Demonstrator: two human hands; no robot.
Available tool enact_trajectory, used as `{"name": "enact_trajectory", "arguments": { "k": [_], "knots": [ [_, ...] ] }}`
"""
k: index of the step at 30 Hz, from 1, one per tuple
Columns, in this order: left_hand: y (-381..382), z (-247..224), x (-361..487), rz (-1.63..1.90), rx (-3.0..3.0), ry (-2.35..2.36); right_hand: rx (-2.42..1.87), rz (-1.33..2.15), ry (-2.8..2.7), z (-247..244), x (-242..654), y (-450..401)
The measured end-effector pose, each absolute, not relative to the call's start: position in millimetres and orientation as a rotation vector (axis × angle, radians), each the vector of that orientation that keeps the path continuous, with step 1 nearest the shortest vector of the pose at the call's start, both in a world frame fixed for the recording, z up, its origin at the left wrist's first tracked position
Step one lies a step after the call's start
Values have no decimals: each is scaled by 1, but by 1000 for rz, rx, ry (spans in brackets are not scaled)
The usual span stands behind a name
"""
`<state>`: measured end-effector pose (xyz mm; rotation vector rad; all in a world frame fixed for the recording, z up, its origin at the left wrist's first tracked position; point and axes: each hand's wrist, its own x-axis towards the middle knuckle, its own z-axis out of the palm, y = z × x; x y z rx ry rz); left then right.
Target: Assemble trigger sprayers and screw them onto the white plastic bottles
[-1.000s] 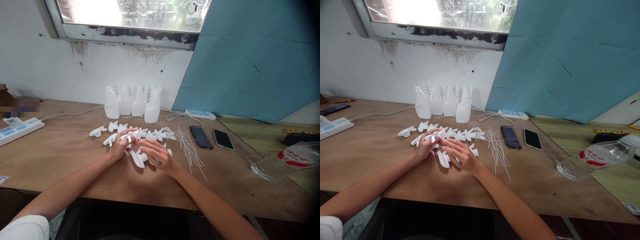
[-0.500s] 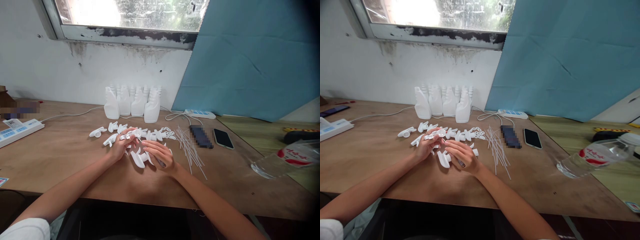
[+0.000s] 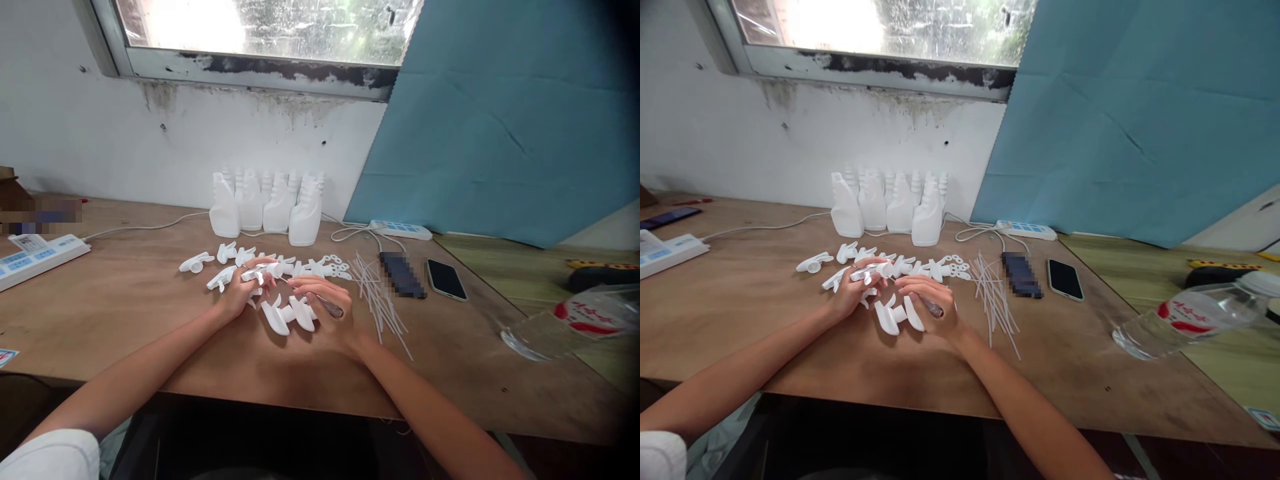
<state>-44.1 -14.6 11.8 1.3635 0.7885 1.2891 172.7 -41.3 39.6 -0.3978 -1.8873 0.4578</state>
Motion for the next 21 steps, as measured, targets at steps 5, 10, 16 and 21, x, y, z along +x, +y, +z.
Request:
{"name": "enact_trajectory", "arguments": {
  "k": [5, 10, 16, 21],
  "knots": [
    [-17, 12, -46, 1230, 1415, 807, -498, 670, -1899, 46, 178, -41],
    [-17, 13, -43, 1278, 1363, 790, -495, 462, -1994, 37, 178, -35],
    [-17, 15, -41, 1314, 1244, 746, -359, -43, -2278, 20, 176, -24],
    [-19, 13, -40, 1319, 1280, 792, -406, -47, -2236, 17, 175, -26]
  ]
}}
